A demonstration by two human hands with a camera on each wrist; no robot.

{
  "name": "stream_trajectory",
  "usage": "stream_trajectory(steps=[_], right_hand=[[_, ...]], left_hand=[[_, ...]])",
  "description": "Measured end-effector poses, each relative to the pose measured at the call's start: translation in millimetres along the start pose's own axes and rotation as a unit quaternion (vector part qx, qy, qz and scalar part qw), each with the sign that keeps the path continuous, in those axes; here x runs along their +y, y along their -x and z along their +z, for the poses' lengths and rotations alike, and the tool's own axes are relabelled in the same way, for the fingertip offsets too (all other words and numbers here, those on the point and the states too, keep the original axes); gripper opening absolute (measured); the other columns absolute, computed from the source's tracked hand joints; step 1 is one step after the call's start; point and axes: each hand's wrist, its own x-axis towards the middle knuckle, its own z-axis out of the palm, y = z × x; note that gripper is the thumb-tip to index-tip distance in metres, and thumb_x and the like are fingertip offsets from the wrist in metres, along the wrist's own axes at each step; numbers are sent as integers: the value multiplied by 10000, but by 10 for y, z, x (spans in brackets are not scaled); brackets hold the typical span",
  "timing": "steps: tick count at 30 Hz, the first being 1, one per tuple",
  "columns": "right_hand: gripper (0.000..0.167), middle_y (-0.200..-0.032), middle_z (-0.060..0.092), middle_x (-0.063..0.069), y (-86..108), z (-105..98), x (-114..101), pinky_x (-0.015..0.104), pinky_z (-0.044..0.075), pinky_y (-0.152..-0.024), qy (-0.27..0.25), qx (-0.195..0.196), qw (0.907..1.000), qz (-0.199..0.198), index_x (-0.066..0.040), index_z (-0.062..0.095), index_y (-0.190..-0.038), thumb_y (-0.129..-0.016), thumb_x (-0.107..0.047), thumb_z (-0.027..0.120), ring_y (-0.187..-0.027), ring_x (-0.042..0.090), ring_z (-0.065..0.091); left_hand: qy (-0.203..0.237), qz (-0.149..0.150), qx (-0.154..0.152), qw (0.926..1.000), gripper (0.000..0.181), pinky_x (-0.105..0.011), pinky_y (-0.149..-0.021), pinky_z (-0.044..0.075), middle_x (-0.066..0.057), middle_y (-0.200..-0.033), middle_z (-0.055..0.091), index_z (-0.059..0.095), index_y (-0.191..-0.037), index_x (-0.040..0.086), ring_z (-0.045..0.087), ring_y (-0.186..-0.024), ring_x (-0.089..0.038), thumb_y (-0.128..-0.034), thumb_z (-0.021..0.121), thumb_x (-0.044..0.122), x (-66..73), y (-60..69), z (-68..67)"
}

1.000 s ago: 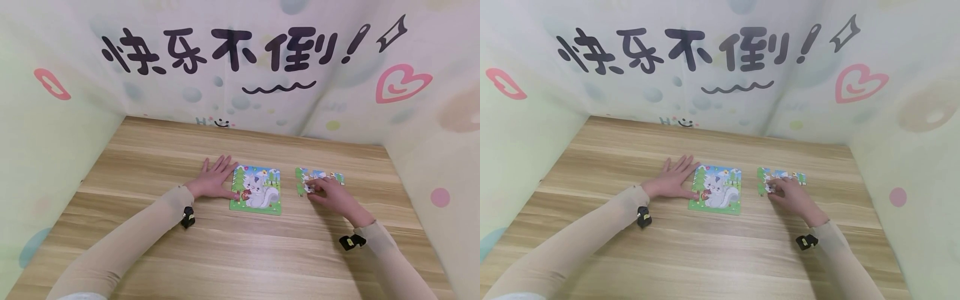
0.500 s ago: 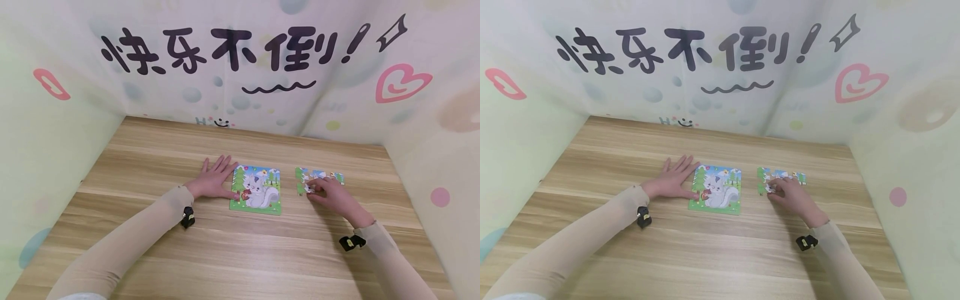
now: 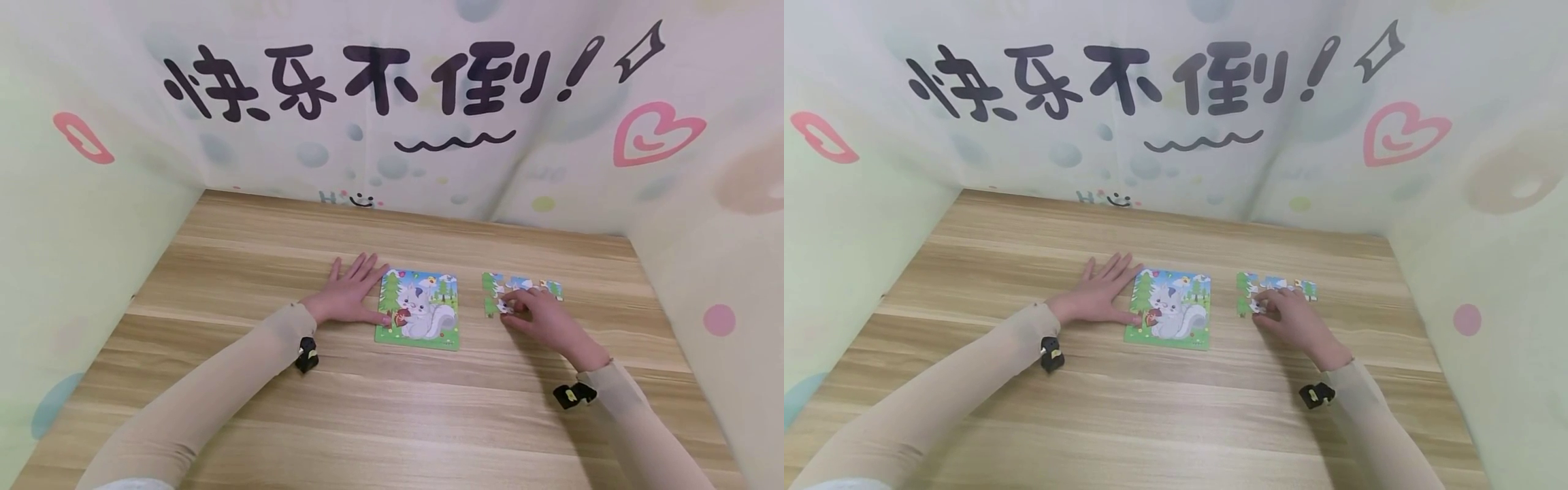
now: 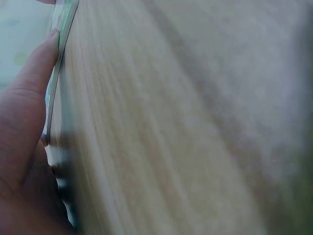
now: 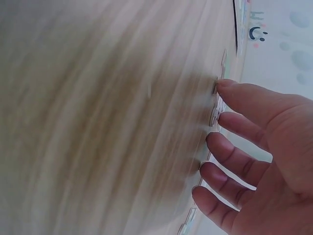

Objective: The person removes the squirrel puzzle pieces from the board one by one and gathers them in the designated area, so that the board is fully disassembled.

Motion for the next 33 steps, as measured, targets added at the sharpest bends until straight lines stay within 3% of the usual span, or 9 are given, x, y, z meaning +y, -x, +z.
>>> stream_trajectory(steps=[3,10,14,18,26,33], right_hand=[[295,-842,618,-28,-1,1,-7,451,437,-801,13,76,9999,-113,-40,723,-1177,-923,-166,803,-847,214,523],[391,-847,597,-10,-49,-47,-1,569,387,-1050,-210,-56,9997,-93,12,672,-1244,-930,-181,803,-873,236,556],[387,-1003,662,79,-37,-63,-55,578,463,-996,-169,-15,9998,118,7,666,-1258,-943,-180,789,-997,307,588],[378,-1139,688,157,-111,-59,-208,582,500,-963,-86,-1,9999,61,-5,669,-1273,-958,-187,771,-1096,373,612],[350,-1114,665,122,-380,128,-596,494,531,-910,-17,15,9980,-632,3,694,-1236,-937,-152,790,-1030,309,600],[468,-995,685,59,-595,275,-935,419,548,-835,-192,-625,9961,-600,28,652,-1318,-929,-188,797,-906,214,605]], left_hand=[[-1,-4,23,10000,1182,-661,-1200,-177,-112,-1752,-88,54,-1696,219,-136,-1605,-314,-848,658,777,-7,-5,19],[-39,-9,0,10000,1183,-672,-1202,-160,-117,-1752,-85,61,-1696,218,-131,-1604,-324,-844,659,782,14,17,-31],[-56,14,-18,10000,1190,-680,-1200,-153,-128,-1750,-83,65,-1696,214,-127,-1603,-334,-840,671,776,28,25,-24],[-78,36,25,10000,1203,-688,-1196,-156,-139,-1749,-75,69,-1696,205,-121,-1603,-344,-832,680,776,15,3,-7],[-14,-35,26,10000,1221,-672,-1190,-186,-106,-1753,-94,56,-1696,229,-145,-1603,-315,-813,682,793,-34,-5,38],[-10,9,90,10000,1218,-662,-1192,-191,-103,-1753,-86,64,-1696,228,-140,-1604,-308,-812,684,792,-32,-19,61]])
